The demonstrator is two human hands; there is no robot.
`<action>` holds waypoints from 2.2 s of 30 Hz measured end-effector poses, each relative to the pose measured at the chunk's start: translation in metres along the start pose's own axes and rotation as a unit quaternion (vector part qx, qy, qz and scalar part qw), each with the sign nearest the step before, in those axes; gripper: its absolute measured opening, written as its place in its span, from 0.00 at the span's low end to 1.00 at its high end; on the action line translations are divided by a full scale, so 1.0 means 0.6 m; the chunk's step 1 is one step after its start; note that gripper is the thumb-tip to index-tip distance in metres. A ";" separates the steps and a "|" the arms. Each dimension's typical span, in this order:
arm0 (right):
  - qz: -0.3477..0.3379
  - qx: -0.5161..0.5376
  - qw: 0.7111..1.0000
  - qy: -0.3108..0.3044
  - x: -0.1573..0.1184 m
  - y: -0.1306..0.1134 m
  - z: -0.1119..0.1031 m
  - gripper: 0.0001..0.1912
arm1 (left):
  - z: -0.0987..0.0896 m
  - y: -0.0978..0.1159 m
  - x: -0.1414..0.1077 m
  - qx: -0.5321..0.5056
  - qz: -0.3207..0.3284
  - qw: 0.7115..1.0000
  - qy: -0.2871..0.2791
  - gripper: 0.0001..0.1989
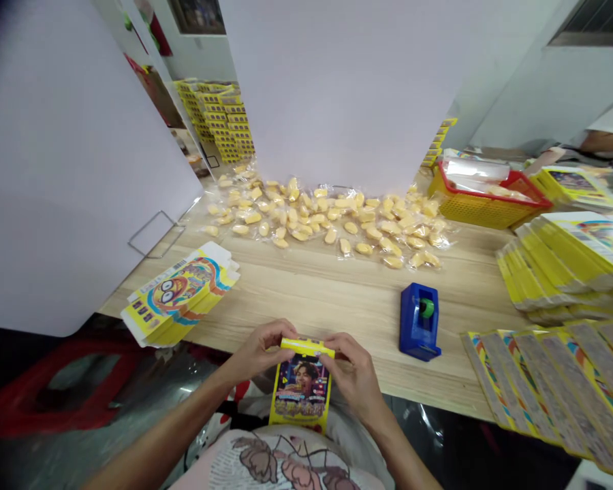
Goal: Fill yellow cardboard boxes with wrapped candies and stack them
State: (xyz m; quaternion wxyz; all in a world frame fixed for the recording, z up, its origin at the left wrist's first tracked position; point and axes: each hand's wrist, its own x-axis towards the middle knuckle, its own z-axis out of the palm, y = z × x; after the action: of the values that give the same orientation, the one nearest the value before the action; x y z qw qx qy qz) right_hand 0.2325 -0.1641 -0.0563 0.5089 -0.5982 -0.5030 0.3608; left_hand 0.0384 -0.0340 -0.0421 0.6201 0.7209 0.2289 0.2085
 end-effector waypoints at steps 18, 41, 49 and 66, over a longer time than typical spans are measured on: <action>0.026 -0.127 0.872 0.472 -0.045 0.062 -0.162 0.12 | 0.035 -0.024 0.053 -0.230 -0.174 0.955 0.063 0.24; 0.067 0.005 0.814 0.578 -0.049 0.122 -0.129 0.15 | 0.009 0.003 0.079 -0.181 -0.193 0.964 -0.032 0.25; 0.065 0.025 0.898 0.434 -0.072 0.073 -0.116 0.15 | 0.003 0.015 0.108 -0.062 -0.101 0.989 -0.090 0.17; 0.014 -0.231 0.955 -0.184 0.088 -0.046 -0.068 0.10 | 0.015 0.031 0.119 -0.057 -0.104 0.960 -0.253 0.19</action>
State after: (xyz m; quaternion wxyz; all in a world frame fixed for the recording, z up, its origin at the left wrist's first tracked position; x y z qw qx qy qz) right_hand 0.2767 -0.1237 -0.0161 0.2501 -0.6302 -0.6488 0.3454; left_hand 0.1029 -0.0017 -0.0241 0.7161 0.6857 0.1258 -0.0339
